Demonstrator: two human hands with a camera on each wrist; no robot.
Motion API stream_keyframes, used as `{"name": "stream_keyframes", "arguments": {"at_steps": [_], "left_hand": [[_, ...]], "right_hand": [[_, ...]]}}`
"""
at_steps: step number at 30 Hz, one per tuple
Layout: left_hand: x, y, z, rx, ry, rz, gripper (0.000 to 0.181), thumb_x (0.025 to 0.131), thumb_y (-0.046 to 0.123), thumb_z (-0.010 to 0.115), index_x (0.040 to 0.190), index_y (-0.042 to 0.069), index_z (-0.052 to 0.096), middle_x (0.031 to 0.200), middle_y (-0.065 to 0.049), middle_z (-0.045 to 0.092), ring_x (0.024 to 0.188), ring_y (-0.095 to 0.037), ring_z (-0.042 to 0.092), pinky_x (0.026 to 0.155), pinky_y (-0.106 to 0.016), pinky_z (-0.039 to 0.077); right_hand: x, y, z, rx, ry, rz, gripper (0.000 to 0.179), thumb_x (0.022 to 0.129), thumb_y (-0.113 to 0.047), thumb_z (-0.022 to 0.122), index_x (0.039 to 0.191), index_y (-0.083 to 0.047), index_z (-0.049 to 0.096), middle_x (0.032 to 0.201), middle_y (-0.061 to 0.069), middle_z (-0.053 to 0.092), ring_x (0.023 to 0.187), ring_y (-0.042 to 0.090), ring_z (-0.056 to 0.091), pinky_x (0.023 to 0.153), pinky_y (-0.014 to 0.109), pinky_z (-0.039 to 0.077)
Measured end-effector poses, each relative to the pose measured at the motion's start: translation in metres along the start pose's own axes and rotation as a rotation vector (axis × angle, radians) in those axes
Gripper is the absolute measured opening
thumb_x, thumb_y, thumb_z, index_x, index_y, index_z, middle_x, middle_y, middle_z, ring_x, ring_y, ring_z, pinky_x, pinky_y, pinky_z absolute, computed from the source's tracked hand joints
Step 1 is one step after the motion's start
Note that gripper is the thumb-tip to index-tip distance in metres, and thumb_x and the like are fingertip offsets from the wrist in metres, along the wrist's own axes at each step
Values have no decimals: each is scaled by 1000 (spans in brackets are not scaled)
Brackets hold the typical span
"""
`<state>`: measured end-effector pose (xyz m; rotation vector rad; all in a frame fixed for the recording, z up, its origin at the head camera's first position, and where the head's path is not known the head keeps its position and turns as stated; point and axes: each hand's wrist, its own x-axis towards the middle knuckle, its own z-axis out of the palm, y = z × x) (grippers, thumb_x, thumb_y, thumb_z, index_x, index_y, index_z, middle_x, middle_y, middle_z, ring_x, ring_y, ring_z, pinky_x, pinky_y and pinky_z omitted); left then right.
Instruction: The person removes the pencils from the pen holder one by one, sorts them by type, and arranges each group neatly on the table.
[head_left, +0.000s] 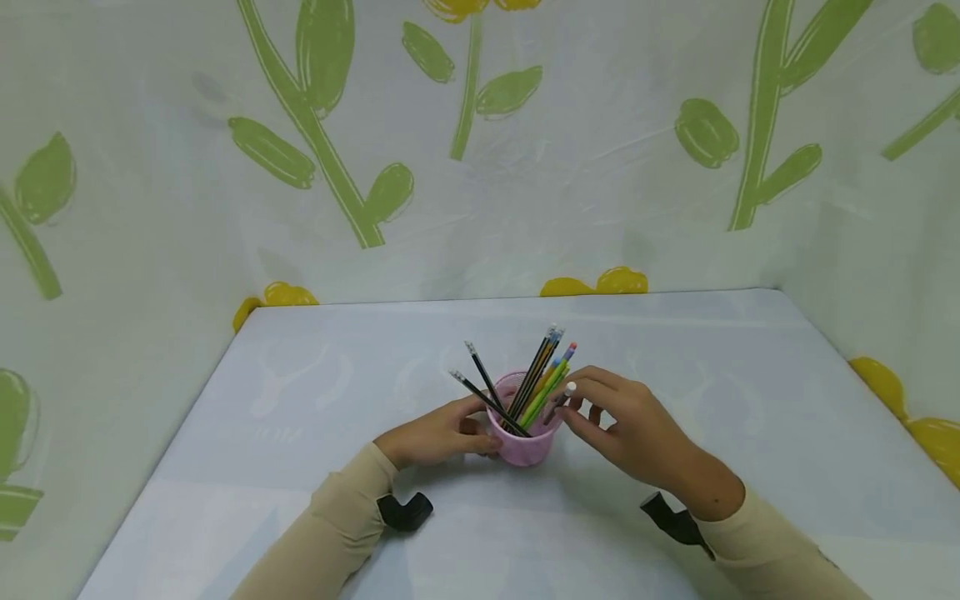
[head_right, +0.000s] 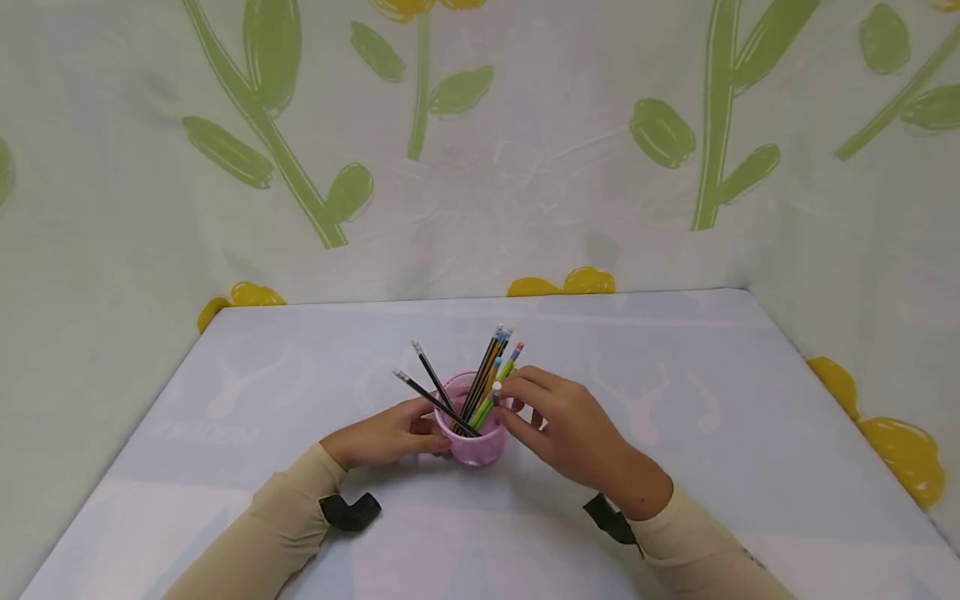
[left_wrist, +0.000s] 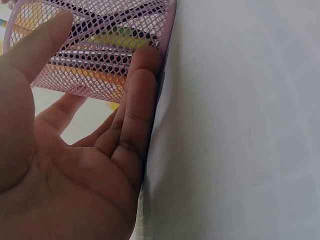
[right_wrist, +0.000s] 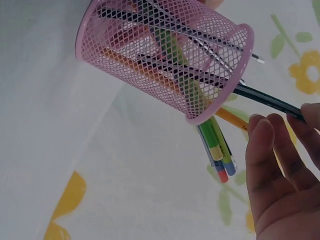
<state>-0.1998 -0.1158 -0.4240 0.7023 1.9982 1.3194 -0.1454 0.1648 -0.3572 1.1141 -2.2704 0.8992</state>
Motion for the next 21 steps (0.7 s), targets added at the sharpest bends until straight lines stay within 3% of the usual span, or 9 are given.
{"name": "stream_keyframes", "arguments": {"at_steps": [3,7,10,14,17,21], "left_hand": [[0,0,0,-11,-3,11,56,98,21,67,148,21,41,123,-9,69,104,-14,67,83,-28,50],[-1,-1,0,-19,-3,16,60,98,21,66,151,23,38,146,-8,52,110,-15,67,92,-28,49],[-2,-1,0,-17,-3,5,58,98,23,67,149,23,40,138,-8,59,109,-15,66,90,-29,49],[-2,-1,1,6,6,-20,53,97,29,68,144,27,44,112,-3,72,103,-14,66,83,-31,48],[-2,-1,2,11,15,-25,58,96,31,68,148,32,41,118,2,70,105,-13,66,86,-31,49],[-3,0,3,-4,13,-14,59,97,28,67,149,27,40,125,-2,67,107,-14,66,89,-31,49]], "right_hand": [[1,-1,-4,16,46,-14,12,95,-12,69,104,-7,65,97,1,70,77,7,63,65,9,52],[2,-5,-8,17,128,-7,31,105,-30,51,106,-2,64,98,4,73,79,9,65,72,11,55],[2,-8,-12,32,217,-6,32,106,-27,50,106,2,63,98,7,73,76,7,65,75,11,55],[2,-12,-16,109,338,-46,32,106,-21,50,106,10,58,95,11,70,70,3,64,74,12,56],[3,-12,-20,239,391,-79,31,106,-13,49,105,18,50,96,12,69,76,6,65,71,14,56],[3,-10,-24,416,429,-79,27,104,-3,47,105,23,40,98,10,68,83,11,67,66,17,58]]}}
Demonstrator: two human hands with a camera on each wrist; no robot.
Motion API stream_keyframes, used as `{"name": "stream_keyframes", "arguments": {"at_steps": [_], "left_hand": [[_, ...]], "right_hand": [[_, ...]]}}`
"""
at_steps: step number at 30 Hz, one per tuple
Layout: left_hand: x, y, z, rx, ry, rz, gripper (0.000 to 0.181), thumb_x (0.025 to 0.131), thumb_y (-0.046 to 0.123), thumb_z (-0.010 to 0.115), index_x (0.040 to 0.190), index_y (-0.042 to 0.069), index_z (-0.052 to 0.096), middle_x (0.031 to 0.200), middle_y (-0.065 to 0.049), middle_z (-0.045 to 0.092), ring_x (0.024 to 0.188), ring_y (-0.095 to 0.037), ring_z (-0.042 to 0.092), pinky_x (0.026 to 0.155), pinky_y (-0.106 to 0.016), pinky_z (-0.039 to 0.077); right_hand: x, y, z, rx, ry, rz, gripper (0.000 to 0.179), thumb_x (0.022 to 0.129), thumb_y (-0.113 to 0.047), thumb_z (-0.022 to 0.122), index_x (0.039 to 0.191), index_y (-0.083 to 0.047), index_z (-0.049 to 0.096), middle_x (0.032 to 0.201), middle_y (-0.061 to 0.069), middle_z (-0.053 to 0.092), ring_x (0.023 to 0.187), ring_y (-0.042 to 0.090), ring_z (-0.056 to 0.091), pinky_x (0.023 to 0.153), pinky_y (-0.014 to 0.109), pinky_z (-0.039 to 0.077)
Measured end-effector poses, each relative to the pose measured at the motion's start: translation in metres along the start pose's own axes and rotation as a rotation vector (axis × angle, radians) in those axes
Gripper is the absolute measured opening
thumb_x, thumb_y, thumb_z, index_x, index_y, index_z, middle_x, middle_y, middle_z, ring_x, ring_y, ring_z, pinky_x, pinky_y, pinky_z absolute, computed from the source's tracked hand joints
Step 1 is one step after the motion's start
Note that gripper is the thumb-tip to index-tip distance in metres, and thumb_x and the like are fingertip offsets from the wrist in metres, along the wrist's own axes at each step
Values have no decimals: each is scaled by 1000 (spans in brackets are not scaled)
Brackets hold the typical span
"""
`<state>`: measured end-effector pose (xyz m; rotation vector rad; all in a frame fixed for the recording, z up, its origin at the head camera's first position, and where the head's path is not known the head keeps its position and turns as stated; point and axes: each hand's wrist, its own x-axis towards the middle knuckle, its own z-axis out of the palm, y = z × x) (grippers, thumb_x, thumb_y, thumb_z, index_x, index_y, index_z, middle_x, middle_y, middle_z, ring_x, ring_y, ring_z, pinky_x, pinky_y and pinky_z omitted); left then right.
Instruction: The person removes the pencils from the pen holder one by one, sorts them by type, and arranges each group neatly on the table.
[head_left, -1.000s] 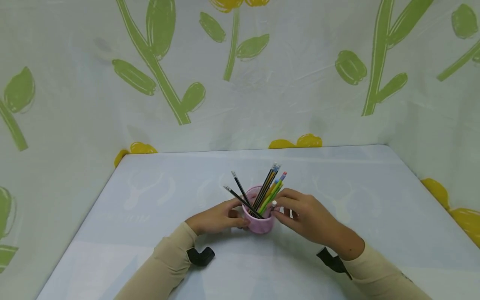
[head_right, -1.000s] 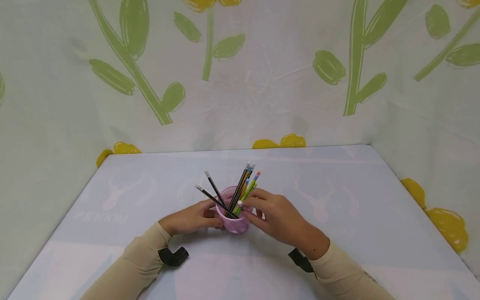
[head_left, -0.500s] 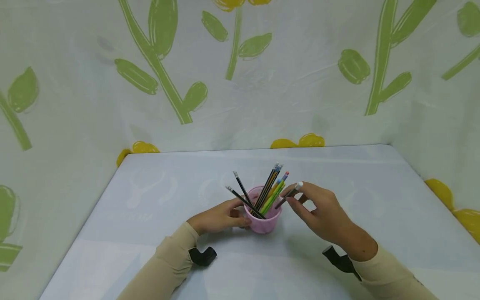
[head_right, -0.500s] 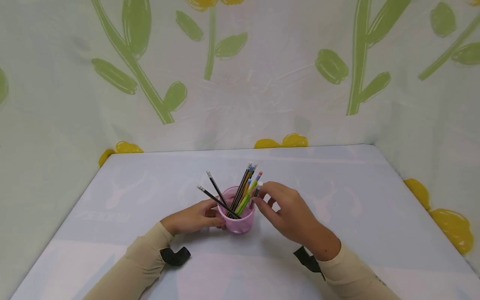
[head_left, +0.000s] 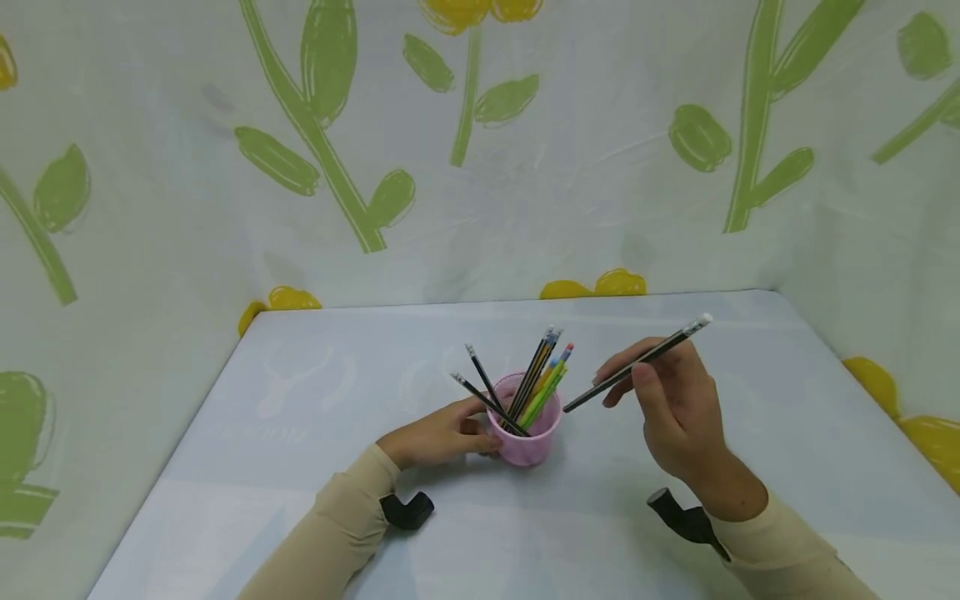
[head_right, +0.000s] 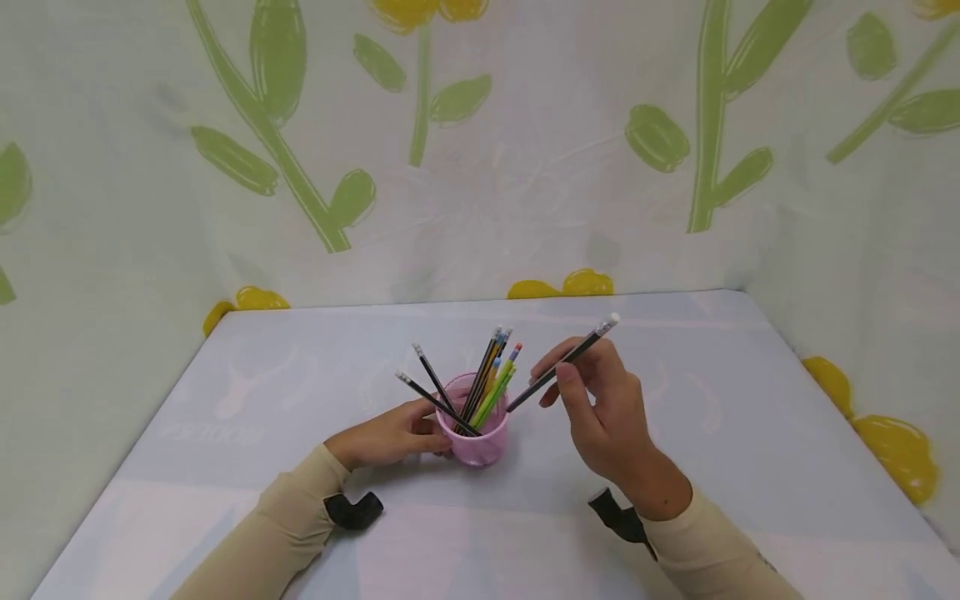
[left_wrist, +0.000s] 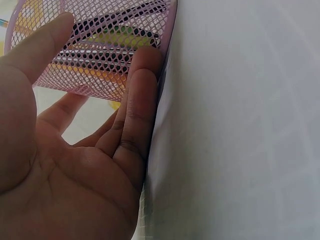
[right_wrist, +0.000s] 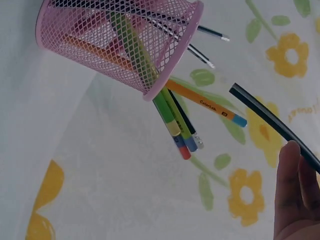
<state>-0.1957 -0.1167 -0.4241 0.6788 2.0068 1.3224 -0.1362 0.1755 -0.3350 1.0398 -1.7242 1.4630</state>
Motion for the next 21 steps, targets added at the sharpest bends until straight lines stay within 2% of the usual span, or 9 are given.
{"name": "stream_keyframes", "arguments": {"at_steps": [3,6,13,16,21], "left_hand": [[0,0,0,2,-1,5,52,98,26,66,145,21,44,117,-5,71,105,-15,67,85,-31,49],[0,0,-1,8,4,-2,49,98,27,66,143,23,46,112,-4,73,105,-15,67,83,-32,48],[-1,0,-1,11,1,-20,51,97,29,67,143,26,46,113,-1,73,107,-15,67,87,-33,48],[0,0,-2,10,-6,-7,52,98,28,66,145,23,44,115,-3,72,107,-15,67,88,-32,48],[1,1,-2,4,-8,1,53,99,25,65,146,20,43,116,-6,72,107,-15,67,89,-32,48]], "right_hand": [[1,3,-3,45,22,36,24,104,1,46,106,23,39,95,9,68,80,11,68,61,19,58],[2,6,-5,56,22,98,17,102,6,43,108,22,41,90,9,67,76,11,67,58,20,58],[0,15,-8,-85,-32,421,13,107,-2,39,117,2,47,84,8,62,68,14,65,53,27,59],[0,25,-9,-105,-60,535,17,108,-8,39,119,3,46,83,15,61,65,17,64,53,30,59],[-3,44,-15,-108,-153,697,21,109,-13,39,125,0,44,87,25,60,65,21,66,57,35,61]]}}
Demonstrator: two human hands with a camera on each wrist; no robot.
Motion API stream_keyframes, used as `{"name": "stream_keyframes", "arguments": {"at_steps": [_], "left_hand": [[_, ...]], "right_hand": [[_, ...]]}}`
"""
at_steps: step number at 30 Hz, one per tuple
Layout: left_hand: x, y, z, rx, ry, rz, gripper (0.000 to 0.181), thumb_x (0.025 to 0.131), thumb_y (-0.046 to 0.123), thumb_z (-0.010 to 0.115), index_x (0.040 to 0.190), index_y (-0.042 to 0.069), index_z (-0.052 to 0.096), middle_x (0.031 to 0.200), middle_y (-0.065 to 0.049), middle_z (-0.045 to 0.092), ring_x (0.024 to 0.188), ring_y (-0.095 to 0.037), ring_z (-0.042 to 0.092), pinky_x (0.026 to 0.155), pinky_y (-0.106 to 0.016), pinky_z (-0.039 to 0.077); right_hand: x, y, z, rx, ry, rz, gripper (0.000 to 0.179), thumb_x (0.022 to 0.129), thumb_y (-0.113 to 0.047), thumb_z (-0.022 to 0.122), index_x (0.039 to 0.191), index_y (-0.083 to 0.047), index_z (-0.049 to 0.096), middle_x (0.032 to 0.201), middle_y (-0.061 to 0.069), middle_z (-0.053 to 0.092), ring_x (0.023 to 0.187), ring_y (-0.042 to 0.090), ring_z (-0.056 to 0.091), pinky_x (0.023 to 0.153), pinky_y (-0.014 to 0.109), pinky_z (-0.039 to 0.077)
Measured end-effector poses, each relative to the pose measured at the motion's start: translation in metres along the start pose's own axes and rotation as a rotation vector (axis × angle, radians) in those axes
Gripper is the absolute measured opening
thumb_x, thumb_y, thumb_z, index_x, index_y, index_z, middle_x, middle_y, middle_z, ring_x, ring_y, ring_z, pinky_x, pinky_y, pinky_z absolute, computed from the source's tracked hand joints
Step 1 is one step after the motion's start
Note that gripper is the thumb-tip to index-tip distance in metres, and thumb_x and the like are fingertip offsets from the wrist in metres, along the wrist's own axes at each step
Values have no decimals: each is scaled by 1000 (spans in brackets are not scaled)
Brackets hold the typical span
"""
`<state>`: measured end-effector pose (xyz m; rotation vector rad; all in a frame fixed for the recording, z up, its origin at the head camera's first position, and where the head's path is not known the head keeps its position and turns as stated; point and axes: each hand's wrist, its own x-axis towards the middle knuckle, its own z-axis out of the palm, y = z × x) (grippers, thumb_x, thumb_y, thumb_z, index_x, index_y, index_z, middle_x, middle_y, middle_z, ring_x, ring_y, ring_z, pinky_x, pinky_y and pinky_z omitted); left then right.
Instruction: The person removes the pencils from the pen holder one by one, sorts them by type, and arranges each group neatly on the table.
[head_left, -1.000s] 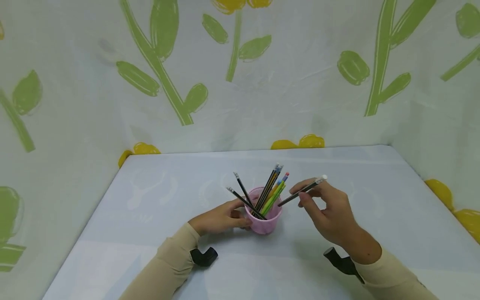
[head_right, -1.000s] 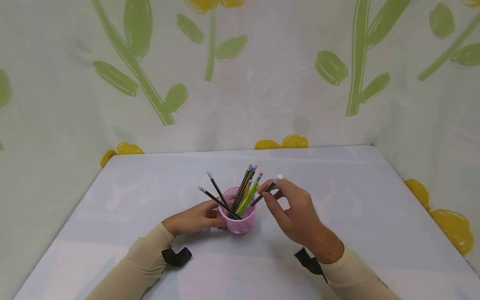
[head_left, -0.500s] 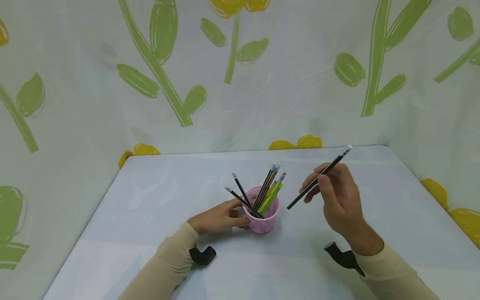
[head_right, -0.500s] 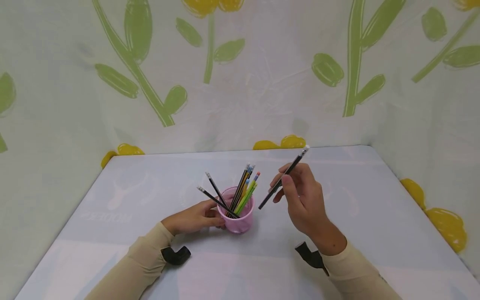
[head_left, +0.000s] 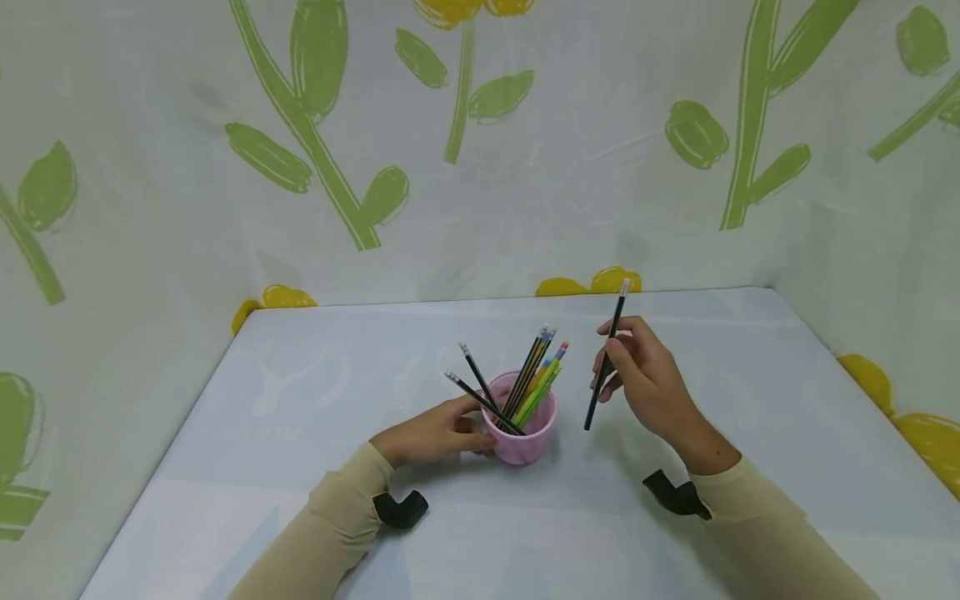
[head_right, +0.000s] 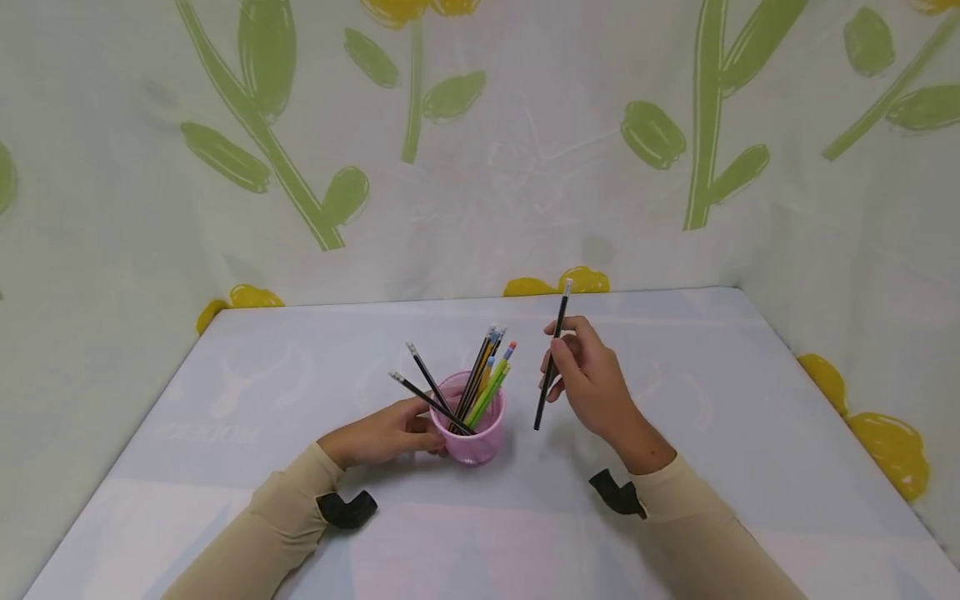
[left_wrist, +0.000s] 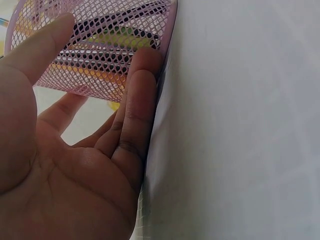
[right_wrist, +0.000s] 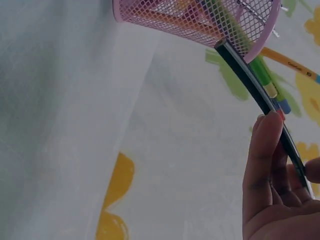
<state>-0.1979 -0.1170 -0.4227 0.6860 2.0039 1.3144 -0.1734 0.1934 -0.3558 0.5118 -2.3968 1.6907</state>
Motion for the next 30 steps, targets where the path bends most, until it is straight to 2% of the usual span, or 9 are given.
{"name": "stream_keyframes", "arguments": {"at_steps": [7,16,21,26,30], "left_hand": [[3,2,-2,16,3,-10,56,99,26,65,148,22,40,116,-5,71,108,-14,66,93,-32,48],[2,3,-2,19,6,-1,55,98,25,66,147,21,42,114,-5,72,105,-15,66,87,-32,48],[1,1,-1,3,5,-1,53,97,24,67,145,20,44,114,-6,72,104,-15,67,86,-31,48],[1,0,0,-4,-5,10,52,98,25,66,145,19,44,119,-5,70,107,-15,66,88,-31,48],[1,1,0,-1,-8,15,53,98,25,66,146,20,43,123,-5,68,109,-15,66,90,-31,49]], "right_hand": [[11,21,-4,-7,-132,252,35,101,-6,49,136,-1,42,92,27,59,66,26,66,61,40,62],[19,48,-10,-171,-280,472,62,97,-10,60,151,-4,31,107,22,63,71,21,70,68,36,63],[20,58,-11,-267,-331,542,73,96,-14,64,156,-5,24,111,19,65,72,17,68,72,32,61],[18,64,-10,-319,-379,589,80,95,-12,67,158,-5,18,105,17,65,63,17,68,66,32,61],[18,67,-10,-350,-405,588,80,94,-11,67,158,-4,19,101,14,65,58,17,68,63,31,60]]}}
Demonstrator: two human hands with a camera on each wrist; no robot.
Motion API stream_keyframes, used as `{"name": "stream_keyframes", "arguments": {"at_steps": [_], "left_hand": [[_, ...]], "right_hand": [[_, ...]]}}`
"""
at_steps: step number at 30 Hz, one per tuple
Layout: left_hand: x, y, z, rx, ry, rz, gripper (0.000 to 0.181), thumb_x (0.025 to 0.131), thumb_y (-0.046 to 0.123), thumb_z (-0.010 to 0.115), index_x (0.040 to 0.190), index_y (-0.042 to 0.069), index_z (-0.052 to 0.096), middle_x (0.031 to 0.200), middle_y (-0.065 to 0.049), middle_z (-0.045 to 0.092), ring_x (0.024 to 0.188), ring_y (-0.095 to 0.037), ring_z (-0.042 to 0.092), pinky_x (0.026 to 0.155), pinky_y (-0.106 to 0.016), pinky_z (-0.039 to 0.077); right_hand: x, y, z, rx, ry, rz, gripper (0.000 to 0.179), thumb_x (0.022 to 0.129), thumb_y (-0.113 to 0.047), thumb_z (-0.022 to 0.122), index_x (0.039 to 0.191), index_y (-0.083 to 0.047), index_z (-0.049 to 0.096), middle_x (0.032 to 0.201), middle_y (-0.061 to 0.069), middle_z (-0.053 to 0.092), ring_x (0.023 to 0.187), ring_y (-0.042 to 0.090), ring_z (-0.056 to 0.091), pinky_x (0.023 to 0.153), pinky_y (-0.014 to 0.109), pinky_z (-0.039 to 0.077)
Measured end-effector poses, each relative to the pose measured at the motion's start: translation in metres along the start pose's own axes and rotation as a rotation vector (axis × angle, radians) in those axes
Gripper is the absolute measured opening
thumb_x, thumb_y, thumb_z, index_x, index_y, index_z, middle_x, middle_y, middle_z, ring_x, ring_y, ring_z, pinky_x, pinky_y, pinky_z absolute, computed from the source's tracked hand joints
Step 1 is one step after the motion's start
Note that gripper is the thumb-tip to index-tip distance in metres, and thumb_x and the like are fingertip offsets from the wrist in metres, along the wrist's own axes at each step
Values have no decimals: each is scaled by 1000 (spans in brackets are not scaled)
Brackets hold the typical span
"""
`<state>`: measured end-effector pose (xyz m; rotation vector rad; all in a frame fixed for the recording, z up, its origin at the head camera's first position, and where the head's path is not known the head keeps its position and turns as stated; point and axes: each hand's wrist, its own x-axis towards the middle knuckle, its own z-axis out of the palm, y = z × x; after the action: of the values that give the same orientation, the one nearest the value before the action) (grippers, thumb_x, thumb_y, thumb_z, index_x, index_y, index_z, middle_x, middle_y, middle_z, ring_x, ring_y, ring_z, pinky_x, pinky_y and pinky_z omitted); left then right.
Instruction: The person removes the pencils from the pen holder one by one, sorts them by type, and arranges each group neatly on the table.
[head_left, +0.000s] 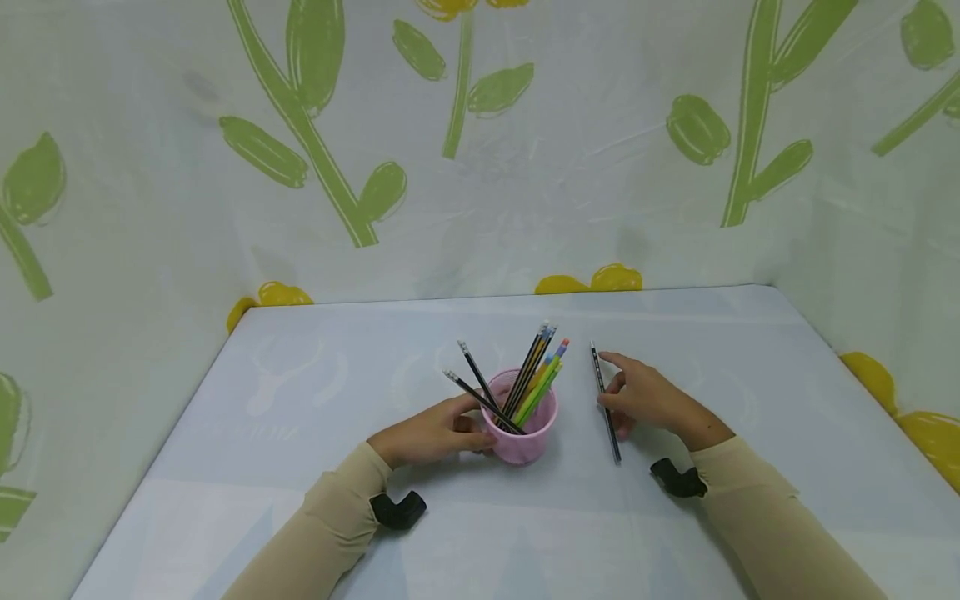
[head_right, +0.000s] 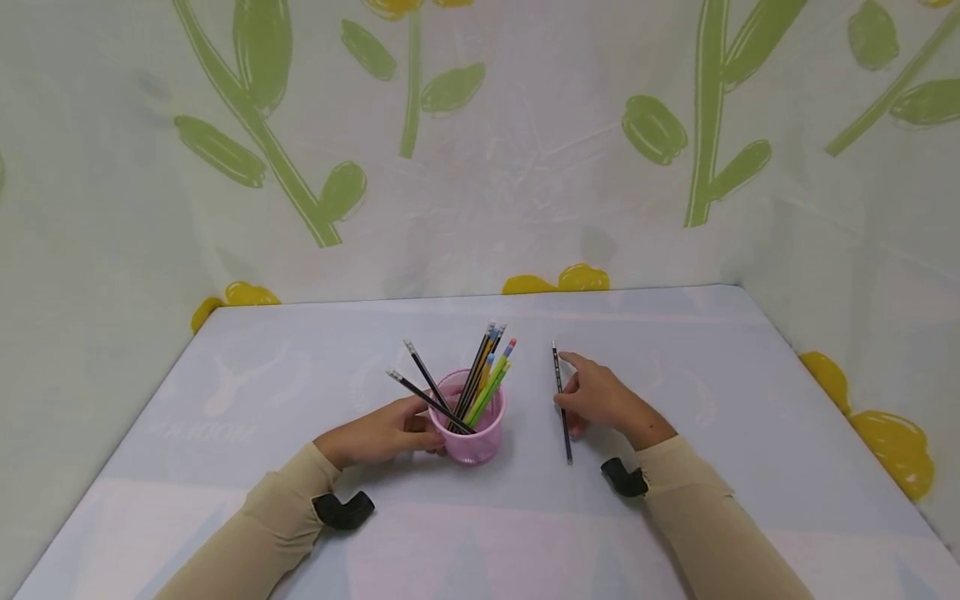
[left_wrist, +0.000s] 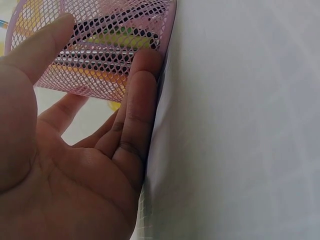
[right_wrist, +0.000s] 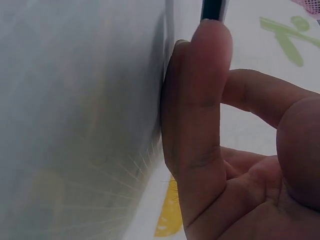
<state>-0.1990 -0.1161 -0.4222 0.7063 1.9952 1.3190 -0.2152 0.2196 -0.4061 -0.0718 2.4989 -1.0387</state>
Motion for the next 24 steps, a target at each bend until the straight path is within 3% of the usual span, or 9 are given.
{"name": "stream_keyframes", "arguments": {"at_steps": [12,24], "left_hand": [[-1,-3,1,14,12,-10,50,96,28,69,141,21,48,108,-2,73,98,-13,67,79,-28,49],[2,-1,1,33,14,15,51,98,25,66,145,21,45,116,-4,70,103,-16,67,83,-32,50]], "right_hand": [[-4,1,9,-67,14,-30,73,92,-8,68,154,-2,30,94,12,62,53,17,66,54,31,58],[-4,-3,6,-91,15,-44,73,93,-12,70,154,-5,31,95,11,60,52,18,64,54,31,58]]}}
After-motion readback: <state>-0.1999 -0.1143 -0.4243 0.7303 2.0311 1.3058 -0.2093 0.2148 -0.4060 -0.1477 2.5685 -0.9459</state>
